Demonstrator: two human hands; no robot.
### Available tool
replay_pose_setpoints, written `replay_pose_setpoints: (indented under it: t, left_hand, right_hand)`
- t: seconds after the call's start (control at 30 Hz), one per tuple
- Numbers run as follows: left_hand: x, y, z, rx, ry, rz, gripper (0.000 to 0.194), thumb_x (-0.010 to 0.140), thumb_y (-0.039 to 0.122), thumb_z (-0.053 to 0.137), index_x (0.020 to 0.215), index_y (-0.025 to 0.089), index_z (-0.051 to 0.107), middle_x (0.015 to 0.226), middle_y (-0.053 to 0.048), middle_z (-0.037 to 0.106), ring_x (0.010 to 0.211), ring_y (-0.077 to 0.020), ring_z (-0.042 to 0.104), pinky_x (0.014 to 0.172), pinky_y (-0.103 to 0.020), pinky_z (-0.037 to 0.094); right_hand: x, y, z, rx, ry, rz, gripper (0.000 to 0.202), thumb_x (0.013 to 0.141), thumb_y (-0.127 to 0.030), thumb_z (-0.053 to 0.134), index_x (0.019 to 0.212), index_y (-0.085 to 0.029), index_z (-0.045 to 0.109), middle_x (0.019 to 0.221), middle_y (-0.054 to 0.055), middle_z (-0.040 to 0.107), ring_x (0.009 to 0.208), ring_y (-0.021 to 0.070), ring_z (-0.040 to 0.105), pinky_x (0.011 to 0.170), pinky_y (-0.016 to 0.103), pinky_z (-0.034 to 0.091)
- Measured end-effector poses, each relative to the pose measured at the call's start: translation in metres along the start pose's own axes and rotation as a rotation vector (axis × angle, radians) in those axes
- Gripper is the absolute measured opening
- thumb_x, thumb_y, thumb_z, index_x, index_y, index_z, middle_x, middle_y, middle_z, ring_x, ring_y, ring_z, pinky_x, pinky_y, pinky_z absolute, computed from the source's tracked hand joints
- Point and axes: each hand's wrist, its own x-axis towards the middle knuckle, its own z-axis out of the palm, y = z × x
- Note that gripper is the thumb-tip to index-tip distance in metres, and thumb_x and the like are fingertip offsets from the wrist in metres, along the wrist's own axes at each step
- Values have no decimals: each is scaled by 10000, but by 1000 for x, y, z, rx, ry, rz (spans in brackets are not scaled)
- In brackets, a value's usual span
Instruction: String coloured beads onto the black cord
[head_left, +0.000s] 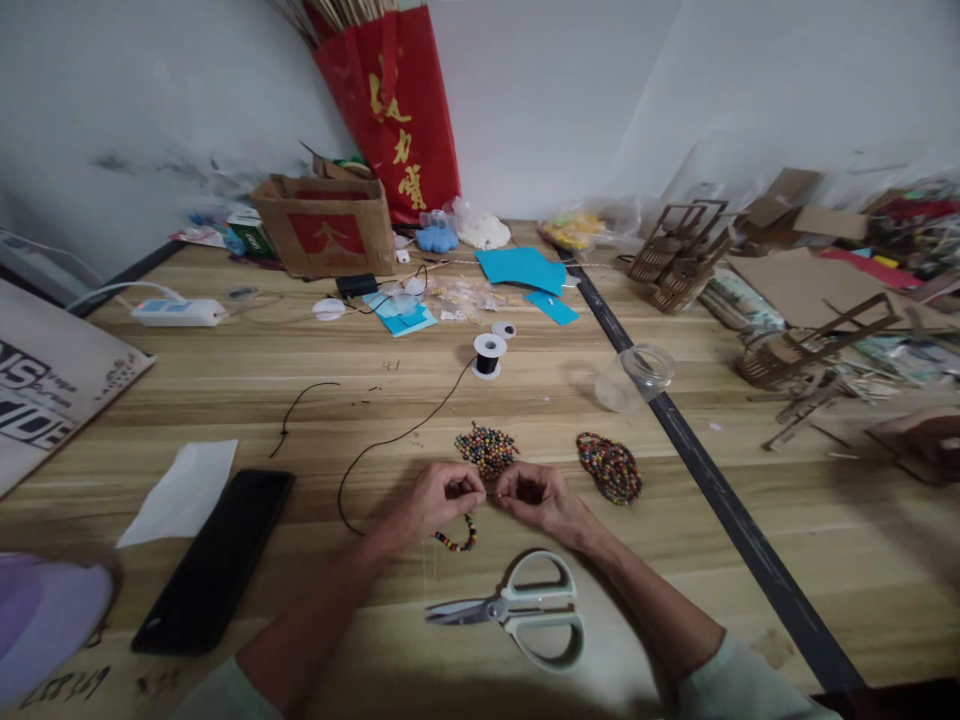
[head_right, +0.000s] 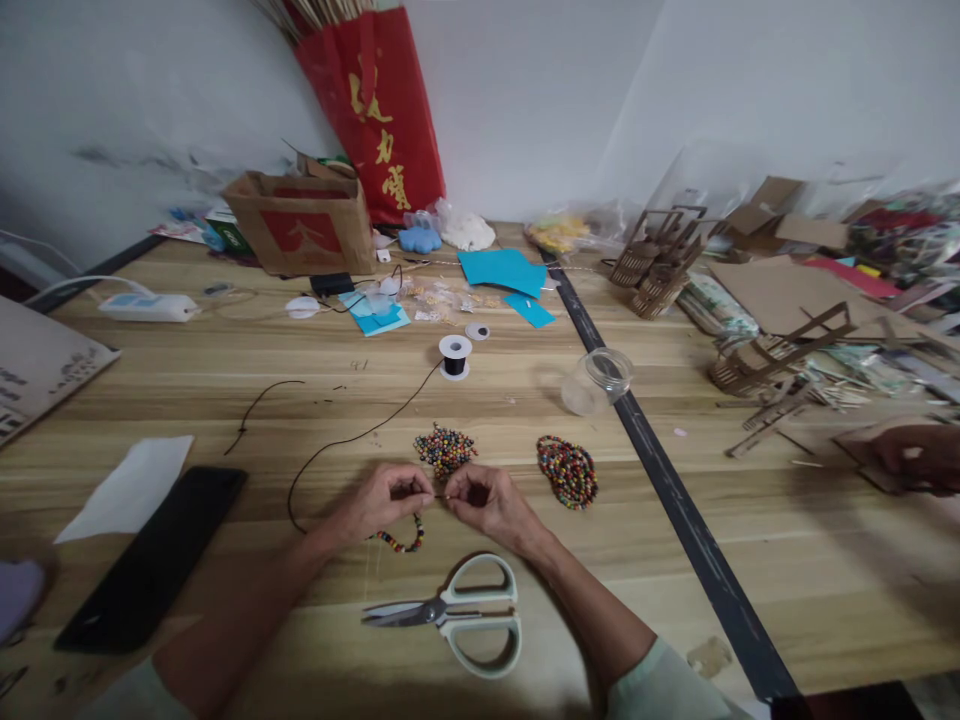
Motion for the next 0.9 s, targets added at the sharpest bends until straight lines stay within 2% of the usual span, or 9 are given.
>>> replay_pose_setpoints:
  t: [0.9]
  left_hand:
    - [-2, 5, 1, 15, 10, -12, 61, 739, 170, 606, 708, 137, 646, 647, 4, 580, 593, -103, 499, 558, -189, 408]
  right_hand:
    - [0, -1, 2, -79, -10, -6, 128, 779, -270, 646, 766, -148, 612, 670, -11, 543, 586, 97, 459, 542, 218, 350]
